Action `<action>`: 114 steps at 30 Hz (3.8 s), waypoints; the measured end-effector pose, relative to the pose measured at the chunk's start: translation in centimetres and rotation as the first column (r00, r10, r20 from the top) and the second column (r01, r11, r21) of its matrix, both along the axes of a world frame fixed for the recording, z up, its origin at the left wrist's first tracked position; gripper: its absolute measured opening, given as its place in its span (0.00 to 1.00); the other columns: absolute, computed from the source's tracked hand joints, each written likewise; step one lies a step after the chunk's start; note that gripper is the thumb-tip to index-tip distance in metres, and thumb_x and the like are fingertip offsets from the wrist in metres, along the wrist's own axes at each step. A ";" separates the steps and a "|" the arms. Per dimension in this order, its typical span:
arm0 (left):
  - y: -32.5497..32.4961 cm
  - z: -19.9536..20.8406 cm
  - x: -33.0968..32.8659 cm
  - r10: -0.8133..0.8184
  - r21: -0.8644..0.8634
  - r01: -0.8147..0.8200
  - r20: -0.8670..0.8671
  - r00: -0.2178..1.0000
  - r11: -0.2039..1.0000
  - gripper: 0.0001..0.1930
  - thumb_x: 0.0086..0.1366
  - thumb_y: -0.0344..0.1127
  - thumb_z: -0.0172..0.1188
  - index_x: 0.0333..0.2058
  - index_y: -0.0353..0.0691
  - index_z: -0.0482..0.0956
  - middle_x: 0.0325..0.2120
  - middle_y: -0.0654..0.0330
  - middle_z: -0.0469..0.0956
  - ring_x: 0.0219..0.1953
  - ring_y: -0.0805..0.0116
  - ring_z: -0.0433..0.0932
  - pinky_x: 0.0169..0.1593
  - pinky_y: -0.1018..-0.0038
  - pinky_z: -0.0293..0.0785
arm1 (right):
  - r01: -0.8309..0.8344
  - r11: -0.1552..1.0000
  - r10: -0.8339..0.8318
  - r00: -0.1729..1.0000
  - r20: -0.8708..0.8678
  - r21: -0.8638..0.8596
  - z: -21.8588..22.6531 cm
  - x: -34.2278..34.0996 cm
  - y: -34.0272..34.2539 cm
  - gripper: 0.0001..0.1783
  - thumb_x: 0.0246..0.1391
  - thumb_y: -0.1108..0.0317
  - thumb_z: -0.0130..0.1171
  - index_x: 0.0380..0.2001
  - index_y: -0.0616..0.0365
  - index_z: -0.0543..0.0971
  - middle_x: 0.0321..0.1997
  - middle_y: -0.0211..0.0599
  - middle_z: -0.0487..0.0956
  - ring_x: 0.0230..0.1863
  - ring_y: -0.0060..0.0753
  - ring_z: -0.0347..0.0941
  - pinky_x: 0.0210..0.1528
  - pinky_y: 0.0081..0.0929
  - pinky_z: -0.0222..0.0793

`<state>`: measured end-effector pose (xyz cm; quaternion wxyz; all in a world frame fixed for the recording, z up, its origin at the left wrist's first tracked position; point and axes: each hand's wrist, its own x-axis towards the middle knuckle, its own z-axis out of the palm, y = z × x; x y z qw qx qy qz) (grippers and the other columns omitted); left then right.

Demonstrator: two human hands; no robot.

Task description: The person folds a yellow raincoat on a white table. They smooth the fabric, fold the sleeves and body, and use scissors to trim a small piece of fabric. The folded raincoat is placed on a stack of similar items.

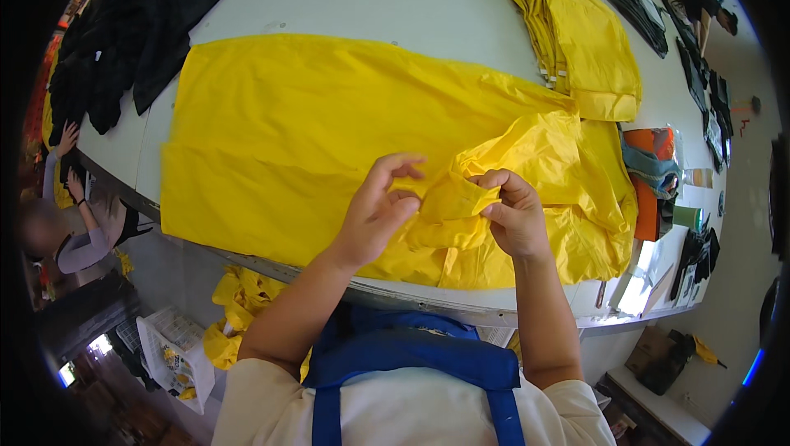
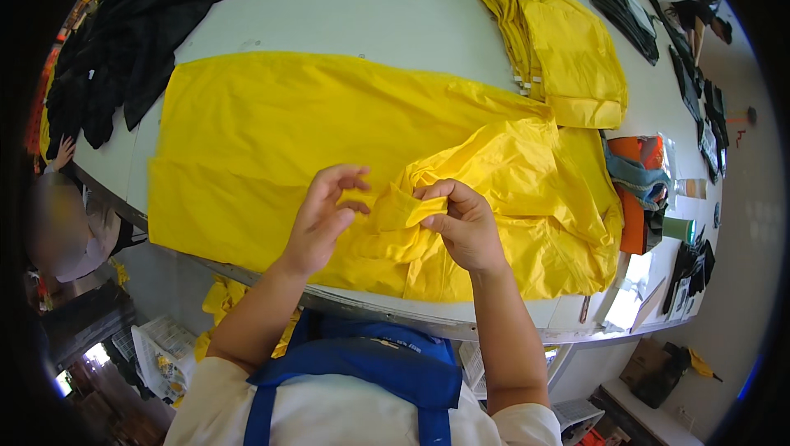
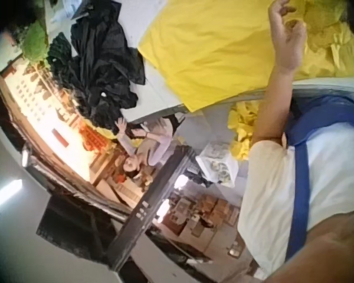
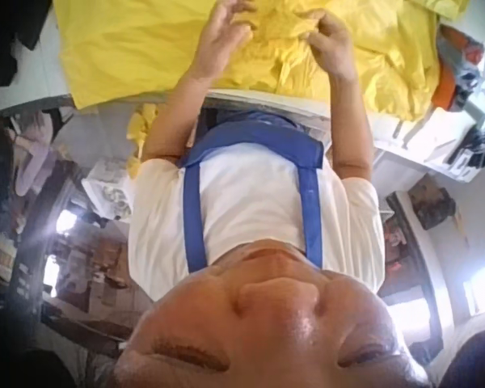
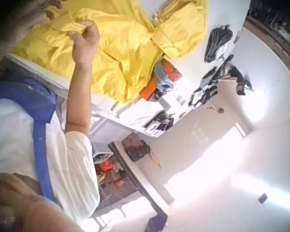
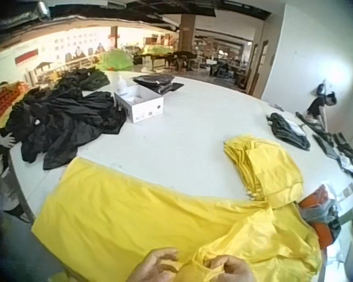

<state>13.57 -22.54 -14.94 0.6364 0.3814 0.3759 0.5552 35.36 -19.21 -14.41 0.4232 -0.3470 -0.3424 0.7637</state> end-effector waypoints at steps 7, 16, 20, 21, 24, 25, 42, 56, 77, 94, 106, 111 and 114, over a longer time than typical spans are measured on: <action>4.2 4.0 2.1 -0.636 -0.179 0.614 -0.324 0.700 0.768 0.19 0.58 0.31 0.58 0.48 0.32 0.73 0.40 0.59 0.73 0.40 0.72 0.73 0.47 0.77 0.69 | 0.040 0.998 -0.044 0.997 0.068 0.049 0.3 4.0 -2.2 0.19 0.51 0.78 0.58 0.48 0.60 0.72 0.51 0.34 0.73 0.54 0.28 0.67 0.56 0.26 0.63; 2.9 4.3 5.7 -0.494 -0.126 0.478 -0.226 0.840 0.869 0.12 0.58 0.28 0.59 0.41 0.31 0.79 0.28 0.67 0.70 0.29 0.80 0.68 0.33 0.83 0.64 | 0.493 0.592 -0.148 -0.711 0.688 0.637 -11.4 37.9 -17.8 0.27 0.47 0.72 0.56 0.54 0.63 0.69 0.52 0.52 0.72 0.53 0.51 0.68 0.57 0.38 0.62; 3.5 5.6 6.8 -0.557 -0.164 0.549 -0.452 0.697 0.820 0.11 0.59 0.30 0.60 0.41 0.33 0.79 0.32 0.65 0.75 0.34 0.79 0.71 0.38 0.82 0.66 | 0.470 0.785 -0.068 -0.582 0.811 0.403 -15.3 43.6 -25.0 0.33 0.46 0.67 0.58 0.59 0.61 0.66 0.42 0.51 0.78 0.45 0.52 0.73 0.50 0.43 0.68; 3.6 6.2 7.7 -0.582 -0.215 0.551 -0.453 0.675 0.806 0.12 0.59 0.30 0.60 0.41 0.34 0.79 0.33 0.64 0.76 0.36 0.78 0.72 0.41 0.82 0.67 | 0.518 0.808 0.046 -0.530 0.847 0.281 -15.8 45.6 -26.7 0.28 0.47 0.65 0.58 0.54 0.62 0.72 0.41 0.51 0.78 0.44 0.50 0.74 0.48 0.41 0.69; 2.6 7.0 7.9 -0.567 -0.245 0.513 -0.425 0.705 0.822 0.12 0.59 0.30 0.62 0.41 0.34 0.79 0.34 0.64 0.78 0.38 0.78 0.74 0.44 0.81 0.68 | 0.755 0.523 -0.173 -0.360 0.917 0.395 -13.0 42.1 -25.0 0.12 0.56 0.71 0.52 0.41 0.64 0.77 0.34 0.45 0.78 0.33 0.35 0.77 0.33 0.27 0.74; 2.5 6.9 7.9 -0.566 -0.221 0.523 -0.392 0.726 0.823 0.12 0.58 0.30 0.63 0.41 0.35 0.79 0.34 0.64 0.78 0.38 0.78 0.74 0.44 0.81 0.69 | 0.764 0.421 -0.230 -0.432 0.872 0.489 -11.9 41.5 -25.0 0.11 0.60 0.67 0.50 0.40 0.62 0.77 0.32 0.33 0.78 0.28 0.23 0.74 0.26 0.14 0.68; 1.3 8.3 7.2 -0.589 -0.237 0.539 -0.317 0.743 0.808 0.07 0.64 0.26 0.55 0.40 0.34 0.77 0.34 0.63 0.78 0.37 0.79 0.75 0.44 0.82 0.70 | -0.295 0.641 -0.471 0.577 0.667 0.709 5.9 8.4 -7.6 0.26 0.37 0.71 0.70 0.45 0.57 0.80 0.29 0.35 0.77 0.29 0.36 0.71 0.31 0.30 0.65; 1.1 8.3 6.7 -0.537 -0.181 0.517 -0.449 0.714 0.837 0.07 0.61 0.25 0.56 0.38 0.35 0.78 0.35 0.65 0.77 0.39 0.79 0.74 0.45 0.83 0.68 | 0.194 0.843 -0.527 0.483 0.699 0.502 0.7 11.7 -4.8 0.17 0.52 0.71 0.60 0.46 0.65 0.77 0.31 0.35 0.76 0.30 0.22 0.68 0.33 0.19 0.64; 1.5 5.6 5.2 0.035 0.379 0.272 -0.635 0.771 0.884 0.20 0.48 0.15 0.61 0.40 0.42 0.79 0.32 0.60 0.78 0.33 0.68 0.78 0.37 0.75 0.74 | -0.427 0.879 0.399 0.902 0.163 0.212 -1.3 6.3 1.1 0.25 0.41 0.76 0.71 0.44 0.57 0.73 0.42 0.27 0.71 0.49 0.20 0.64 0.54 0.22 0.60; 7.1 -1.5 -0.1 0.282 -0.230 -0.350 -0.282 0.917 0.908 0.16 0.60 0.19 0.50 0.46 0.37 0.72 0.40 0.63 0.76 0.44 0.74 0.73 0.47 0.77 0.69 | -0.119 0.757 -0.459 0.603 0.653 0.643 -3.0 4.0 3.4 0.30 0.45 0.61 0.69 0.50 0.59 0.71 0.46 0.44 0.74 0.50 0.42 0.70 0.54 0.35 0.65; 11.4 -11.7 -18.5 0.273 0.227 -0.206 -0.932 0.237 0.952 0.14 0.60 0.39 0.62 0.41 0.36 0.75 0.31 0.54 0.77 0.33 0.62 0.76 0.38 0.70 0.73 | -0.190 0.976 -0.188 -0.515 0.836 0.102 -14.4 19.7 10.4 0.38 0.60 0.39 0.41 0.69 0.39 0.50 0.75 0.33 0.40 0.74 0.57 0.31 0.66 0.71 0.25; 4.6 -6.5 -27.6 0.465 0.072 -0.903 -0.872 0.149 0.424 0.29 0.64 0.43 0.57 0.60 0.40 0.60 0.45 0.51 0.74 0.39 0.59 0.75 0.40 0.70 0.73 | -0.194 0.974 -0.201 -0.513 0.834 0.116 -15.9 20.8 10.1 0.37 0.63 0.40 0.38 0.70 0.40 0.47 0.75 0.34 0.39 0.74 0.57 0.31 0.64 0.74 0.27; -2.5 -2.2 -36.3 0.714 0.050 -0.967 -0.665 -0.217 -0.248 0.37 0.67 0.45 0.53 0.66 0.41 0.42 0.56 0.47 0.64 0.42 0.51 0.74 0.34 0.62 0.73 | -0.278 0.943 -0.314 -0.570 0.759 0.181 -18.4 23.2 10.3 0.37 0.63 0.36 0.31 0.70 0.38 0.46 0.76 0.30 0.39 0.74 0.53 0.33 0.63 0.74 0.32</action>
